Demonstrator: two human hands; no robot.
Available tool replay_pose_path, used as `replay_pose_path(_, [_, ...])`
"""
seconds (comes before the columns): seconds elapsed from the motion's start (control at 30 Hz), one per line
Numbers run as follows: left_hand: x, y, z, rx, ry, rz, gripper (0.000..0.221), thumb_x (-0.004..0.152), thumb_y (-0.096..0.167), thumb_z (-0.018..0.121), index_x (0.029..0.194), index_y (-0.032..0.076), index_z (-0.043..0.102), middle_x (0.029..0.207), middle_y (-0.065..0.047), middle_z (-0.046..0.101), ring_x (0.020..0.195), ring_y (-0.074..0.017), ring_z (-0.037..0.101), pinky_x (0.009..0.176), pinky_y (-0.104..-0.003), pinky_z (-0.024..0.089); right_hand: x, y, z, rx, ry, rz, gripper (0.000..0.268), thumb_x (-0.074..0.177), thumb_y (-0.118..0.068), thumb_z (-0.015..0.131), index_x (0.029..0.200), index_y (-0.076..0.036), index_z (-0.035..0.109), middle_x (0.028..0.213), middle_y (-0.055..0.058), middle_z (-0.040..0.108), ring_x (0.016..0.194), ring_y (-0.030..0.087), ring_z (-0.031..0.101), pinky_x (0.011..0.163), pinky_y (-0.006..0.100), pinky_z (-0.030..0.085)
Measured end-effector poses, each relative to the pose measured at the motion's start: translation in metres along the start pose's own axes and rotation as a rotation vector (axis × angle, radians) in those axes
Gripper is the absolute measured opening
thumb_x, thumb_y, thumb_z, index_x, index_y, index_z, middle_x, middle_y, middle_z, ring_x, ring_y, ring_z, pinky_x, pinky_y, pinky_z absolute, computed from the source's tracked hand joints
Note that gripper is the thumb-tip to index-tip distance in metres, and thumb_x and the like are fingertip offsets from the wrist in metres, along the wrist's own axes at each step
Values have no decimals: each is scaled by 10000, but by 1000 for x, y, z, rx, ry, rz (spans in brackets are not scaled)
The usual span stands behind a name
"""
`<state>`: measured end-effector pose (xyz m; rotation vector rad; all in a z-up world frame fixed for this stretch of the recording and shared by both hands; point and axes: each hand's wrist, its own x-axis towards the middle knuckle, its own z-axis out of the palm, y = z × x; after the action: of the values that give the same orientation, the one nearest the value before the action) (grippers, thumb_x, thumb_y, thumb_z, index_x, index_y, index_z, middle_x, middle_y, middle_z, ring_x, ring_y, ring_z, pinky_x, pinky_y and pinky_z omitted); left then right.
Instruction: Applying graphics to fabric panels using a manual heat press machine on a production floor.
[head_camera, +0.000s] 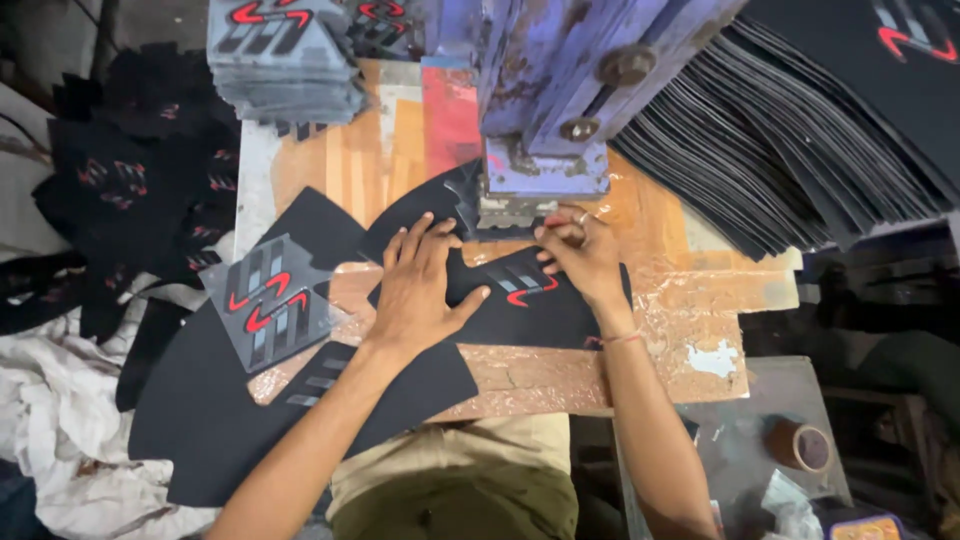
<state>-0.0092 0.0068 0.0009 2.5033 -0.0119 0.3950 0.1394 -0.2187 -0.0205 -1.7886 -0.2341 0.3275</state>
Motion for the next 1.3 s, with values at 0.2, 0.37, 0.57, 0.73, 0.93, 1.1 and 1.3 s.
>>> replay_pose_path(0.2, [-2, 1, -2, 65, 52, 86, 772, 834, 497, 766, 1414, 33, 555, 1467, -174, 487, 1428, -409, 373, 1166, -592, 259, -6, 5, 1, -7, -18, -29, 283, 912, -65, 763, 1147, 46, 649, 830, 71, 728, 683, 107, 705, 529, 226, 564])
replay_pose_path(0.37, [-4, -1, 4, 57, 94, 116, 757, 846, 505, 745, 1420, 46, 561, 1470, -161, 491, 1439, -391, 377, 1165, -595, 282, -8, 0, 2, -8, 2, -9, 301, 892, -52, 752, 1155, 53, 651, 849, 40, 727, 681, 100, 717, 535, 229, 600])
replay_pose_path(0.57, [0, 3, -1, 83, 57, 99, 766, 841, 512, 745, 1418, 42, 566, 1467, -177, 486, 1430, -404, 374, 1155, -598, 282, -7, 2, 2, -30, 28, -25, 287, 904, -37, 762, 1143, 73, 647, 802, 58, 713, 677, 104, 704, 533, 230, 576])
replay_pose_path(0.73, [1, 5, -2, 86, 56, 103, 760, 845, 514, 738, 1419, 45, 570, 1464, -169, 486, 1430, -400, 374, 1161, -595, 274, -10, -2, 4, -21, 31, -40, 266, 900, -27, 758, 1124, 72, 654, 790, 55, 713, 676, 99, 709, 541, 230, 584])
replay_pose_path(0.93, [2, 5, -1, 90, 54, 104, 753, 859, 519, 731, 1421, 45, 569, 1468, -165, 480, 1435, -397, 369, 1167, -597, 267, -7, 2, 3, -7, 13, -60, 219, 910, -17, 741, 1093, 70, 659, 777, 47, 715, 684, 96, 714, 552, 229, 595])
replay_pose_path(1.1, [0, 3, -27, 112, 31, 152, 735, 873, 499, 737, 1416, 34, 567, 1471, -187, 495, 1429, -417, 378, 1137, -591, 290, -18, -5, 2, 4, -10, -66, 233, 926, -10, 746, 1126, 67, 656, 793, 46, 718, 682, 87, 712, 550, 224, 580])
replay_pose_path(1.3, [-33, -94, -125, 277, 34, -245, 602, 821, 416, 826, 1230, 17, 638, 1198, -184, 670, 1141, -369, 629, 991, -446, 485, -100, -27, -13, -325, 114, -87, 306, 901, -12, 731, 1204, 31, 704, 811, 48, 717, 646, 90, 636, 543, 240, 515])
